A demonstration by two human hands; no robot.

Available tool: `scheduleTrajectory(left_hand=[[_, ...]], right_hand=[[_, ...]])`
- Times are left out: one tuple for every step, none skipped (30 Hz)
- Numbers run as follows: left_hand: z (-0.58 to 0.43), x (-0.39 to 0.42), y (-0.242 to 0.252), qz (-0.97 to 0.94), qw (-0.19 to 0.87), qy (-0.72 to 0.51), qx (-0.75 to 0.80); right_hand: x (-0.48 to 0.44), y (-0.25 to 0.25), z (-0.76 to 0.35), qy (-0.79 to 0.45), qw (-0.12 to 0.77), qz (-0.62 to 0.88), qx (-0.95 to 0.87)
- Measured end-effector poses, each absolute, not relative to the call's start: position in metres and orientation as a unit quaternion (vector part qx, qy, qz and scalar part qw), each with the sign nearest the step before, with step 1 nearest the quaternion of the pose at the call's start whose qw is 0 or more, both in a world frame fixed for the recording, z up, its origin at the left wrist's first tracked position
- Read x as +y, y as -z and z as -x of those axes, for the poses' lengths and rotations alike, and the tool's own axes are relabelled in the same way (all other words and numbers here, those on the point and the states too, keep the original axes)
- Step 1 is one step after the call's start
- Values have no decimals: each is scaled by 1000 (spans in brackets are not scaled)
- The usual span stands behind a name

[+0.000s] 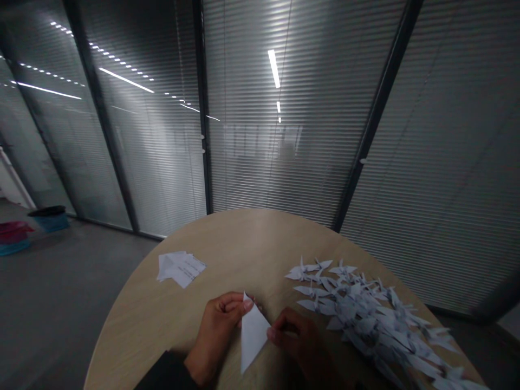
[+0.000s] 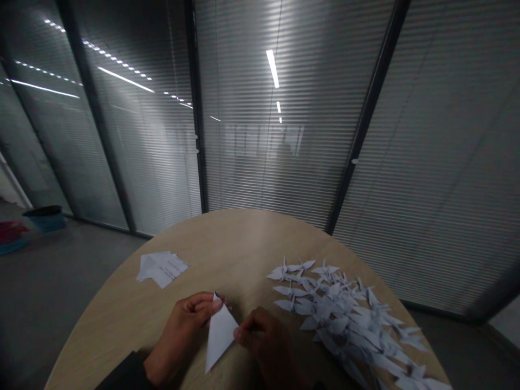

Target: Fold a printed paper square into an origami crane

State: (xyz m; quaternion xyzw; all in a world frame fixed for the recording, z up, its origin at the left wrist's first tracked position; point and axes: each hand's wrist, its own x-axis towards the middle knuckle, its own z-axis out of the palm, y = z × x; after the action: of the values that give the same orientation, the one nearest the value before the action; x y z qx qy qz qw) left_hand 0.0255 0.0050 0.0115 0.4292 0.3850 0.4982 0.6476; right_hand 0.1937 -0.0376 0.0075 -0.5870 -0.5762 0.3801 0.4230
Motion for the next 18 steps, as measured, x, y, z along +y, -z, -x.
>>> scheduleTrajectory(left_hand=[[-26,5,-11,-426,650,-502,380],[-26,4,-11,-424,651,-504,377],[-26,4,-11,-424,650,-506,377],[-27,4,-12,-426,648,-506,379],[-27,4,-12,-431,643,-504,382],[-27,4,-14,-435,639,-503,386],[-27,4,-15,-436,635,-504,390],[-27,4,-16,-434,634,-505,393],[-27,5,-17,-430,633,-508,395],[-27,5,-18,-423,634,-511,397],[-27,5,-19,-416,636,-514,398],[-27,4,-20,-411,637,-517,398],[-26,3,-20,-409,637,-520,396],[-26,2,-21,-408,636,-524,394],[-26,1,-22,-407,634,-528,392],[-26,0,-22,-407,631,-531,392],[-26,-1,-22,-410,627,-533,393],[-26,-1,-23,-413,624,-533,396]], right_hand=[[-38,-8,-194,-376,424,585,-580],[-38,-8,-194,-372,425,583,-584],[-38,-8,-194,-368,426,582,-586],[-38,-7,-195,-366,428,581,-588],[-38,-7,-195,-367,430,578,-588],[-38,-8,-195,-369,432,578,-586],[-38,-8,-195,-372,429,579,-585],[-39,-10,-194,-374,423,584,-583],[-39,-11,-194,-377,415,588,-583],[-39,-13,-193,-380,407,590,-584],[-39,-15,-193,-383,403,591,-584],[-39,-16,-193,-387,402,590,-584],[-39,-17,-193,-391,401,587,-584],[-39,-17,-193,-393,401,586,-584],[-39,-17,-193,-394,400,586,-584],[-39,-16,-193,-392,401,587,-585],[-39,-16,-193,-390,402,586,-585],[-39,-15,-193,-391,403,584,-587]])
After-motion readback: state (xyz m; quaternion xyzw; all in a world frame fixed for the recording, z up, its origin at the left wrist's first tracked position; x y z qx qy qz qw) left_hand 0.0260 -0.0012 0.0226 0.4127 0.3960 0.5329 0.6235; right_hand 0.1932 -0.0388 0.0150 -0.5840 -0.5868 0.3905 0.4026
